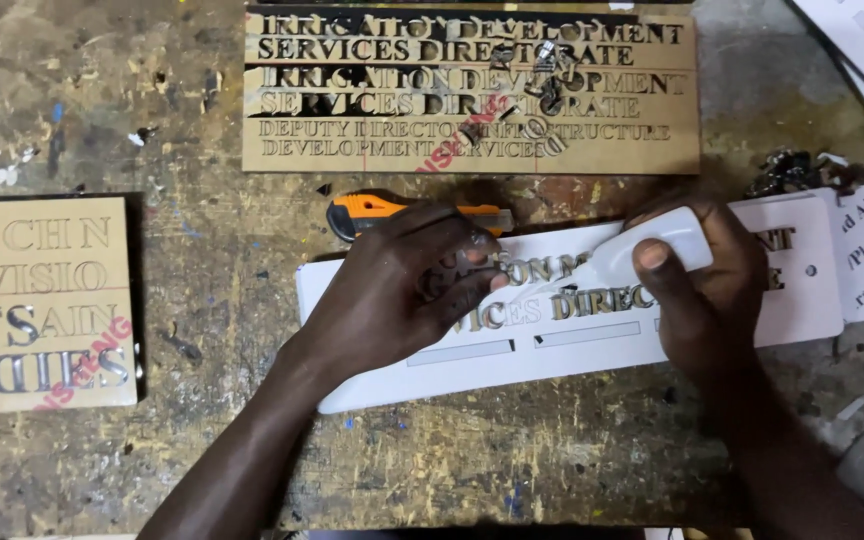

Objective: Applying glue to laser-cut letters and placing them onto a sign board for assembly.

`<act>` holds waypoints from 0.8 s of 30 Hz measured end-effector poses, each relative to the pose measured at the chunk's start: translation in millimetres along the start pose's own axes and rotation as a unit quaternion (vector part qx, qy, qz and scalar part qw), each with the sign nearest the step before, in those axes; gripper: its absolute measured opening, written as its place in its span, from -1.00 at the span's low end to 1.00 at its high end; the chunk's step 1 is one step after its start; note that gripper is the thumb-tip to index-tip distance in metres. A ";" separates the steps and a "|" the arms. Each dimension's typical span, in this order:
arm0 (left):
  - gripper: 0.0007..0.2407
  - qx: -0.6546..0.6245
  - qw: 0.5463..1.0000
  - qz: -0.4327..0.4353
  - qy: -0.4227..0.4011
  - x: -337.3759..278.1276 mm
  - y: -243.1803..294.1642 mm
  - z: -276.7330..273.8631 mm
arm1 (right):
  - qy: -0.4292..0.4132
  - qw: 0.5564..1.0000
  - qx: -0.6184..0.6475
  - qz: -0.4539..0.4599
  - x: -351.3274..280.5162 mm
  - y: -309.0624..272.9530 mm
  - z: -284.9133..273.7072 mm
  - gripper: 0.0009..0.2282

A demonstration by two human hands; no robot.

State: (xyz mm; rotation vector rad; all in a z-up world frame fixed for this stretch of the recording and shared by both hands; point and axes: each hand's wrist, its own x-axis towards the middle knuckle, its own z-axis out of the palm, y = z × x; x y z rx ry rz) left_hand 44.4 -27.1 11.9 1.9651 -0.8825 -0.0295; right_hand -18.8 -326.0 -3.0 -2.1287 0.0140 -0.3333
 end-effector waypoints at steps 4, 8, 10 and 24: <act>-0.71 0.006 1.000 -0.008 -0.008 1.5 -0.2 -0.2 | -0.004 1.000 0.015 -0.003 2.1 0.8 0.6 -0.61; -0.71 -0.001 1.000 0.004 -0.003 -0.3 -1.2 1.4 | -0.006 1.000 0.010 -0.009 0.5 0.8 1.1 -0.62; -0.72 -0.004 1.000 0.006 -0.005 0.4 -2.1 1.8 | -0.008 1.000 0.011 -0.007 0.9 -3.1 1.2 -0.63; -0.83 0.011 1.000 0.012 -0.007 -1.9 -5.0 3.7 | -0.019 1.000 0.000 -0.017 2.9 -11.2 0.1 -0.55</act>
